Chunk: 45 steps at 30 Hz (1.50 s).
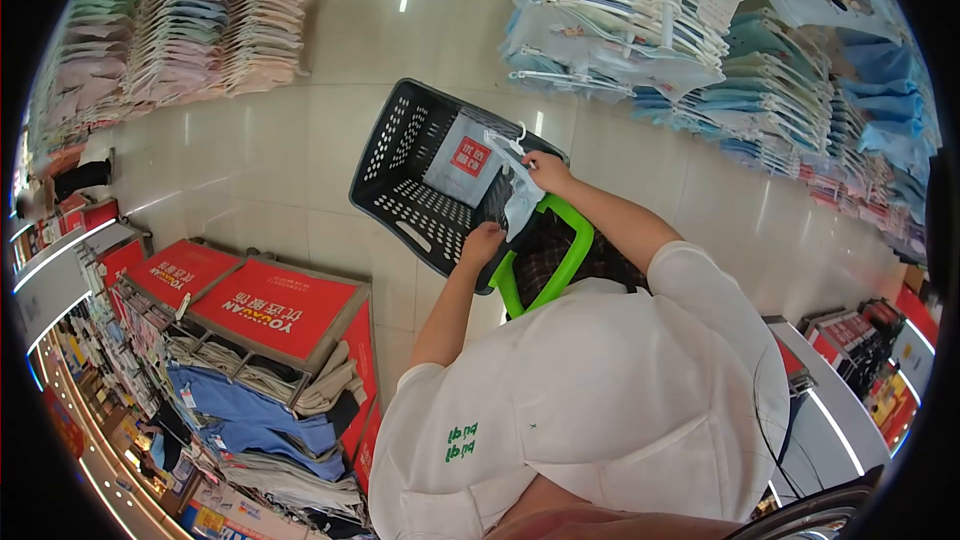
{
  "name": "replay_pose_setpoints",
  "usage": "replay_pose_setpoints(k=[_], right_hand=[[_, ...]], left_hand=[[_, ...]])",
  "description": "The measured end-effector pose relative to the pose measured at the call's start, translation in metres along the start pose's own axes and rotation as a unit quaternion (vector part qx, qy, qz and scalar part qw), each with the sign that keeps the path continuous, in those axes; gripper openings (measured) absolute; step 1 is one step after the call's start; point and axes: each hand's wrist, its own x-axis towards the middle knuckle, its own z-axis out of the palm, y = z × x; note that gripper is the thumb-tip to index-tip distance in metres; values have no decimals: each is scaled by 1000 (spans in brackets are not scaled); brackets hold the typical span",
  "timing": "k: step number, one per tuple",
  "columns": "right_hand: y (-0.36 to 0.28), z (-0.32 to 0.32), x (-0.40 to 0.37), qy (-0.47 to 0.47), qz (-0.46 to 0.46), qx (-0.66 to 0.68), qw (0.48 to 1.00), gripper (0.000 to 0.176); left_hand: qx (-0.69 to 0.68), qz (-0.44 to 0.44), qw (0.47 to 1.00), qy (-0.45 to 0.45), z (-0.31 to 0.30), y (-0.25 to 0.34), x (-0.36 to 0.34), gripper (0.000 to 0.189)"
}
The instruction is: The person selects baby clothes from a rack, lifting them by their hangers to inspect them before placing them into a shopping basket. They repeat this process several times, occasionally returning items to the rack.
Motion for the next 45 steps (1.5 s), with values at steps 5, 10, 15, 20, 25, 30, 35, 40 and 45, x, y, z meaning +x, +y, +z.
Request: replay_pose_setpoints(k=[5, 10, 15, 20, 25, 30, 35, 40, 45], right_hand=[[15, 7, 6, -24, -26, -13, 999, 28], [20, 2, 0, -83, -68, -67, 992, 31], [8, -20, -18, -101, -65, -67, 990, 32], [11, -85, -41, -67, -75, 111, 989, 28], [-12, -211, -91, 258, -229, 39, 938, 26], [-42, -312, -119, 449, -320, -134, 824, 30], [-34, -335, -100, 402, -345, -228, 817, 32], [-35, -338, -94, 398, -374, -233, 805, 29], [-38, -346, -91, 384, -396, -254, 795, 23]], left_hand=[[-20, -9, 1000, -13, -11, 14, 0, 36], [41, 67, 997, 29, -17, 17, 19, 40], [38, 52, 997, 30, -21, 47, 21, 41], [-38, 42, 998, 39, -9, 85, 16, 40], [-87, 18, 996, 33, 27, 101, 26, 40], [-83, 37, 995, 28, 48, 143, 18, 39], [-36, 30, 997, 59, 50, 192, -15, 38], [-31, 16, 992, 121, 54, 217, -64, 38], [-63, 19, 969, 236, 66, 181, -90, 42]])
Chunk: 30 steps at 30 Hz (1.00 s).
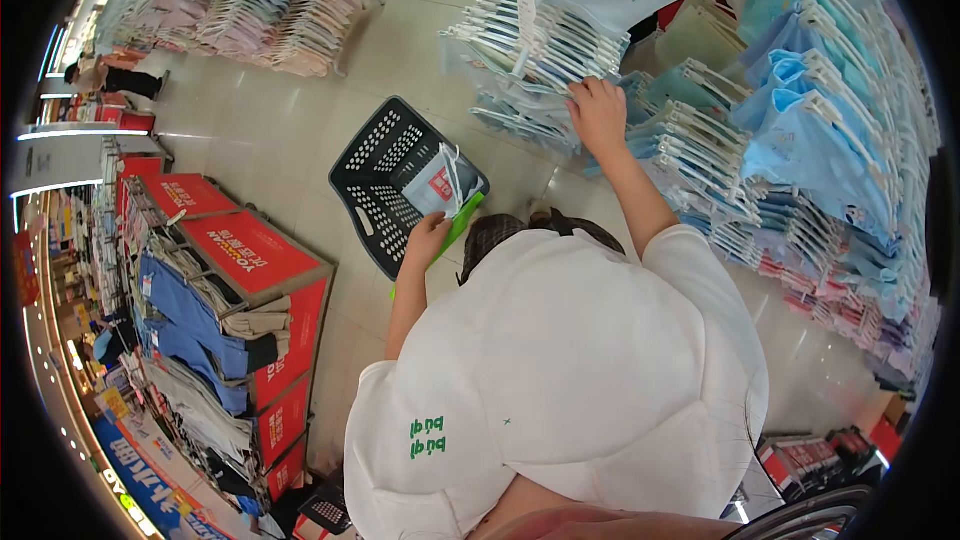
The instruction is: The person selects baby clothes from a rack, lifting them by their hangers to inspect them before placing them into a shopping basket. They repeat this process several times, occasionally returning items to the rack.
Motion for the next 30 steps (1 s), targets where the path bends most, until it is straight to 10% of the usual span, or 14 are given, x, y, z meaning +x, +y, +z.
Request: replay_pose_setpoints(k=[15, 30], right_hand=[[-1, -39, 11, -84, -33, 125, 988, 18], [-84, -108, -3, -290, -23, 356, 888, 19]], left_hand=[[-156, -42, 982, 97, -39, -28, -39, 39], [-190, -30, 980, -48, -69, -16, -21, 60]])
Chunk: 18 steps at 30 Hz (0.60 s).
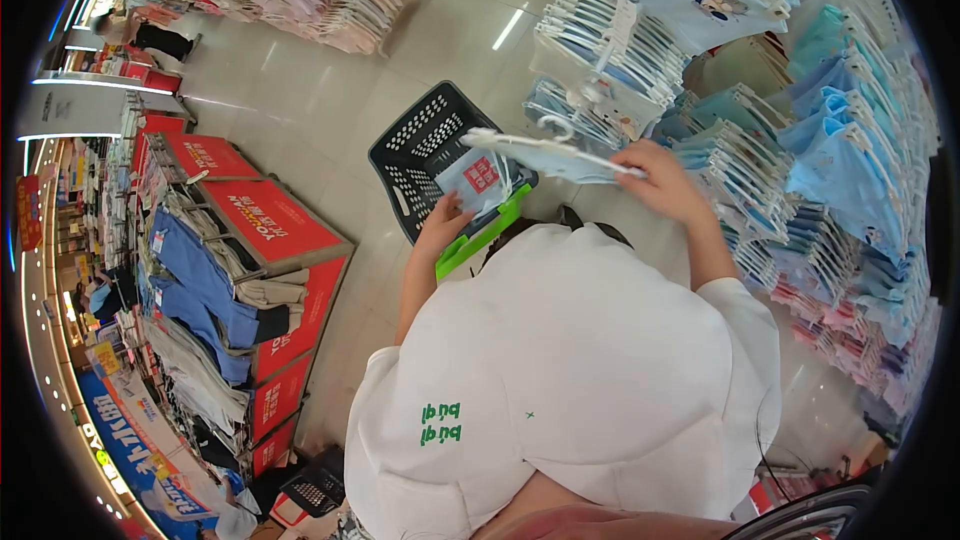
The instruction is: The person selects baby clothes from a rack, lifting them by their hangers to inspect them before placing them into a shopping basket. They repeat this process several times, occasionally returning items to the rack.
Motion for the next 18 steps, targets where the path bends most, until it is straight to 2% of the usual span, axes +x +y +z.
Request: replay_pose_setpoints(k=[2, 4, 5, 6, 7, 8, 9, 10, 11, 12, 13, 14, 15, 16, 17, 18], right_hand=[[-7, 32, 10, -22, 0, 37, 999, 20], [-15, 68, 18, -27, 17, 107, 994, 19], [-19, 85, 22, -25, 20, 107, 994, 19], [-24, 101, 27, -27, 55, 189, 980, 18], [-27, 116, 33, -29, 89, 269, 959, 18], [-32, 129, 39, -27, 93, 267, 959, 18], [-36, 141, 45, -44, 134, 323, 936, 18], [-37, 154, 51, -58, 173, 378, 908, 19], [-35, 167, 56, -54, 175, 378, 907, 19], [-31, 182, 60, -73, 219, 429, 873, 20], [-27, 194, 65, -93, 260, 478, 834, 21], [-24, 204, 70, -88, 261, 479, 833, 21], [-21, 213, 75, -81, 299, 500, 809, 22], [-18, 223, 80, -73, 336, 520, 782, 24], [-12, 236, 87, -32, 360, 508, 782, 20], [-1, 250, 94, -29, 363, 509, 780, 20]], left_hand=[[-49, 138, 988, 50, 6, 13, 3, 82], [-4, 208, 975, 81, -9, 33, 10, 97], [41, 271, 952, 138, -23, 3, 32, 91], [128, 300, 927, 182, -35, 16, 25, 77], [41, 250, 951, 178, -46, 18, 24, 65], [-46, 195, 964, 173, -58, 19, 23, 54], [-47, 194, 965, 168, -71, 22, 22, 54], [-114, 174, 964, 165, -84, 27, 21, 45], [-180, 153, 958, 162, -96, 29, 23, 37], [-178, 152, 960, 157, -108, 27, 29, 37], [-157, 142, 958, 192, -118, 23, 37, 34], [-135, 133, 955, 228, -126, 20, 45, 31], [-77, 130, 961, 230, -131, 28, 46, 34], [-76, 129, 963, 226, -136, 23, 57, 34], [22, 118, 959, 257, -141, 10, 71, 36], [119, 105, 945, 286, -144, -1, 85, 38]])
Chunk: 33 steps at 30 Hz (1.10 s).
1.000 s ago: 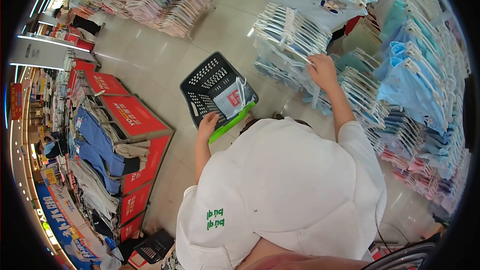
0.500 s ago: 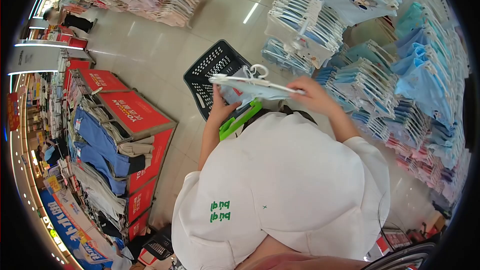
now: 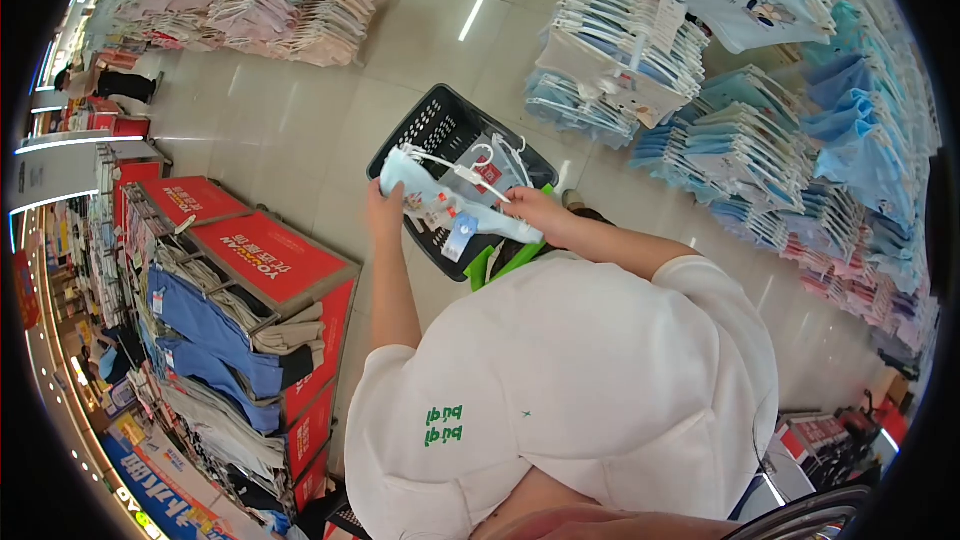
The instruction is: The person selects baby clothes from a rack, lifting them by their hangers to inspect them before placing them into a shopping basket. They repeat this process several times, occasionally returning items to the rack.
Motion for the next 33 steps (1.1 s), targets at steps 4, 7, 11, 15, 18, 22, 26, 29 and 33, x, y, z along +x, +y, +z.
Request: replay_pose_setpoints(k=[4, 7, 11, 15, 18, 22, 26, 29, 33], right_hand=[[41, -23, 86, 81, 62, 66, 993, 15], [50, -41, 126, 188, 71, -154, 967, 20], [71, -78, 170, 268, 48, -362, 892, 26], [68, -79, 177, 301, -9, -417, 857, 37], [77, -87, 190, 266, -10, -439, 858, 44], [83, -83, 199, 209, 5, -492, 845, 46], [86, -80, 195, 170, 48, -509, 842, 47], [101, -92, 196, 134, 39, -515, 846, 49], [81, -104, 163, 113, -1, -496, 861, 43]], left_hand=[[159, 63, 985, 13, 49, -51, 8, 45], [97, 87, 975, -182, 85, -72, -20, 46], [47, 65, 939, -333, 93, -80, -69, 46], [29, -82, 918, -387, 71, -81, -84, 42], [29, -119, 924, -362, 57, -96, -90, 40], [30, -154, 928, -338, 50, -105, -88, 41], [63, -122, 927, -349, 55, -92, -82, 43], [62, -87, 925, -364, 65, -81, -72, 43], [36, -41, 922, -383, 81, -49, -52, 41]])
